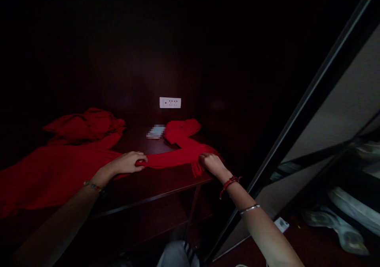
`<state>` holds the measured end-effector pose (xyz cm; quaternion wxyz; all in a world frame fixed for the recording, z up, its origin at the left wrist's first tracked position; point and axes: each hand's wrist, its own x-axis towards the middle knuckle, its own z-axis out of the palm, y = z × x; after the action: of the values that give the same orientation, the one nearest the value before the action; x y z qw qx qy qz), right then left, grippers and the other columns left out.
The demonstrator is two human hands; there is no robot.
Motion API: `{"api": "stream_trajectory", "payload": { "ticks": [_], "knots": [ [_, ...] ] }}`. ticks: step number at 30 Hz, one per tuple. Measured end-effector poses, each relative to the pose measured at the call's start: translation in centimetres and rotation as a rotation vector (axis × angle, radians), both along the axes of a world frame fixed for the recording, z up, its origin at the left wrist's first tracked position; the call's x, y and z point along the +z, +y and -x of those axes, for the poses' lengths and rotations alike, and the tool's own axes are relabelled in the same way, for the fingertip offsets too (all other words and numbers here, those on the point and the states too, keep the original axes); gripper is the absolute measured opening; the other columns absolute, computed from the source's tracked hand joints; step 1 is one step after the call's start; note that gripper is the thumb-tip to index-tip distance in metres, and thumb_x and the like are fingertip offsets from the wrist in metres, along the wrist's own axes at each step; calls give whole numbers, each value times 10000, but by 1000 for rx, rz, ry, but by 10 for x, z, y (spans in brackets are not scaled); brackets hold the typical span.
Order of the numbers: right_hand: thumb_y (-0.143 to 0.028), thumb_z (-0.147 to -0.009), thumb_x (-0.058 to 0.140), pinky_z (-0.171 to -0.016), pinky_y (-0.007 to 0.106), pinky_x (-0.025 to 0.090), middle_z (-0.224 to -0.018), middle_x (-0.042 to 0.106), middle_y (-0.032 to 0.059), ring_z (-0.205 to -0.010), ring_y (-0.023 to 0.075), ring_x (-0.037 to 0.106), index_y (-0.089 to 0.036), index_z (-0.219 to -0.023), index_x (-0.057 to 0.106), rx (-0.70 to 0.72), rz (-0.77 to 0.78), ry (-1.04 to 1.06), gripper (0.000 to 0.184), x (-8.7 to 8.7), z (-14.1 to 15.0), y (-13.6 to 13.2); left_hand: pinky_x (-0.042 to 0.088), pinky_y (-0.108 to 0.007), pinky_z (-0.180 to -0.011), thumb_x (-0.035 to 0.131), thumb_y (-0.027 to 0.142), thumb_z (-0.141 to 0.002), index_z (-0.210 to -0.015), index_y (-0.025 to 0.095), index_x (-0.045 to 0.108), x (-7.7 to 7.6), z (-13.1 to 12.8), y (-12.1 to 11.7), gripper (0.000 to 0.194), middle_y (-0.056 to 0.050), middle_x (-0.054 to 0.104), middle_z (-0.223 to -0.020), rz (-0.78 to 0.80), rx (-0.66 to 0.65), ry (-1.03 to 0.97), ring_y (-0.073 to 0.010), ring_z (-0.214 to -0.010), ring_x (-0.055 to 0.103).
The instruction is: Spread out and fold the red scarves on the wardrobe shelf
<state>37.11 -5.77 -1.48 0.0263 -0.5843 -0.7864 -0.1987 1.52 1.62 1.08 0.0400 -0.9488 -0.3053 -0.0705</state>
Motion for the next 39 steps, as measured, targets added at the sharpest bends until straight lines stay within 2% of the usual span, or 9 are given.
{"api": "stream_trajectory", "payload": {
  "ticks": [3,8,12,19,26,30,34,37,39],
  "knots": [
    [-194,-857,380,-746,231,402,-908,627,101,-854,161,579,-150,-973,568,9,17,-47,225,8,5,2,412,-258,-711,486,412,-756,-930,209,561,-2,-13,-9,277,-46,564,-951,-99,37,12,-177,-843,537],
    [-116,-823,414,-742,254,379,-841,622,91,-803,173,571,-137,-948,560,13,5,-134,193,13,5,6,422,-281,-743,406,195,-790,-919,187,564,-4,-28,-14,204,-68,559,-965,-206,74,60,-177,-861,543],
    [-123,-826,415,-763,262,367,-863,616,85,-818,173,563,-142,-950,552,-6,-44,-125,185,12,2,8,425,-262,-762,391,119,-761,-979,202,552,-1,-21,-11,283,-52,554,-992,-159,90,9,-162,-898,532],
    [-112,-824,406,-717,244,379,-857,614,90,-818,172,566,-144,-924,563,6,14,-101,188,8,-9,6,419,-260,-763,429,89,-688,-995,251,579,2,-7,-10,378,-32,555,-998,-58,-12,63,-174,-908,528],
    [-116,-828,388,-747,262,387,-930,593,123,-867,192,542,-143,-956,563,-103,-89,-50,219,10,-13,5,410,-254,-708,439,54,-637,-926,232,573,14,4,-11,365,-37,558,-940,-10,38,49,-185,-873,528],
    [-97,-818,400,-718,232,401,-905,603,115,-849,174,562,-141,-910,578,-92,23,-82,206,7,-12,4,394,-234,-600,428,36,-590,-895,242,549,12,1,-17,387,-18,579,-817,79,57,118,-169,-736,538],
    [-59,-785,412,-710,227,414,-883,621,113,-839,174,580,-133,-880,605,-145,67,-49,228,15,-10,2,365,-216,-530,443,73,-575,-923,255,550,12,-1,-20,407,-10,568,-762,122,98,148,-155,-659,519],
    [-43,-769,408,-763,236,411,-939,620,111,-894,179,568,-137,-915,614,-83,23,62,270,22,6,-2,360,-213,-539,458,93,-582,-947,263,559,13,0,-20,414,-13,570,-799,130,71,126,-153,-682,520],
    [-58,-783,393,-793,239,408,-988,611,100,-928,170,554,-144,-986,596,44,0,180,300,23,27,-5,355,-210,-546,480,111,-592,-959,269,562,12,0,-19,407,-5,571,-790,140,41,106,-149,-683,518]
  ]
}}
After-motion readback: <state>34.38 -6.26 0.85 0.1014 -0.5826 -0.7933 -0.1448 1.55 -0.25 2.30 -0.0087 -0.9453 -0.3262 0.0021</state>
